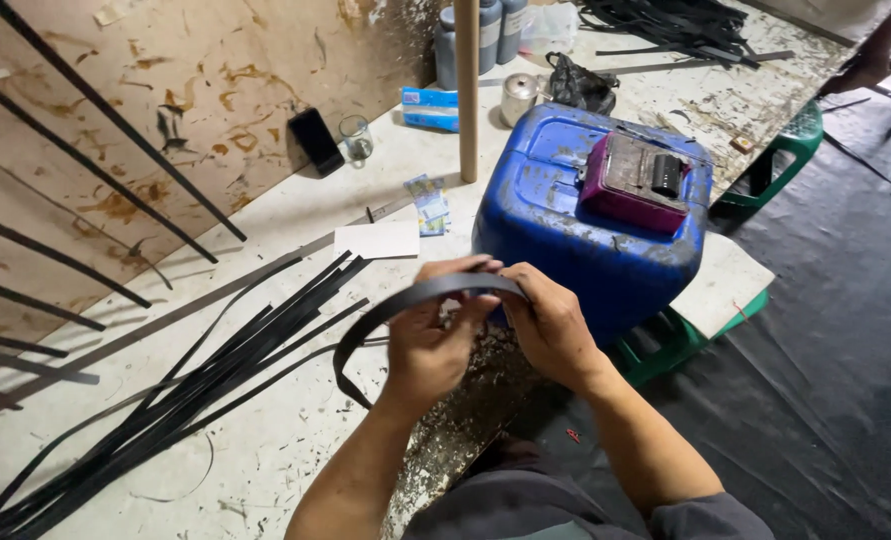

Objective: The person applies a finish to long leather strips by pulling them through a dye applicator machine and then hangs them on a wire using clothespins to dry.

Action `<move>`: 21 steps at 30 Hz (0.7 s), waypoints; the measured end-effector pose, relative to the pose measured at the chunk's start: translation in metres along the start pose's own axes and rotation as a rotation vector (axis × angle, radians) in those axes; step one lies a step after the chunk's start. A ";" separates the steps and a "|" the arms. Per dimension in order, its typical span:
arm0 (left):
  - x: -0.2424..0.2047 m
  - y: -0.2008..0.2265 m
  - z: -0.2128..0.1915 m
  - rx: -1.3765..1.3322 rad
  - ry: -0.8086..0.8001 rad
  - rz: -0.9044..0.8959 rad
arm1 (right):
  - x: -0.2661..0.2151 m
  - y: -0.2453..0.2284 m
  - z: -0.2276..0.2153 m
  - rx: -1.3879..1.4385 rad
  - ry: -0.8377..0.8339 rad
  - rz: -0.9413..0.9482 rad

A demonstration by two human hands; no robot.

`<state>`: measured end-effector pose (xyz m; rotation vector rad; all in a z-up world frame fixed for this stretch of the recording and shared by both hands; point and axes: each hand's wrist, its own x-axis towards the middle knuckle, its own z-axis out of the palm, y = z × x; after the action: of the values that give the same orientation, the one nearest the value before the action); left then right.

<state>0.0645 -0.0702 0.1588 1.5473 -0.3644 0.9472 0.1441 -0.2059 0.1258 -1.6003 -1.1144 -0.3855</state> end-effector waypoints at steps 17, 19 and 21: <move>0.055 -0.026 0.041 -0.140 -0.068 -0.047 | 0.012 0.007 -0.061 -0.143 0.119 0.026; 0.064 -0.029 0.036 -0.185 -0.033 -0.067 | 0.007 0.011 -0.072 -0.170 0.086 0.037; 0.076 -0.034 0.029 -0.103 0.003 -0.071 | -0.002 0.021 -0.082 -0.168 -0.006 0.101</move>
<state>0.1453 -0.0678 0.1940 1.4560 -0.3487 0.8623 0.1840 -0.2793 0.1410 -1.7991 -1.0222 -0.4167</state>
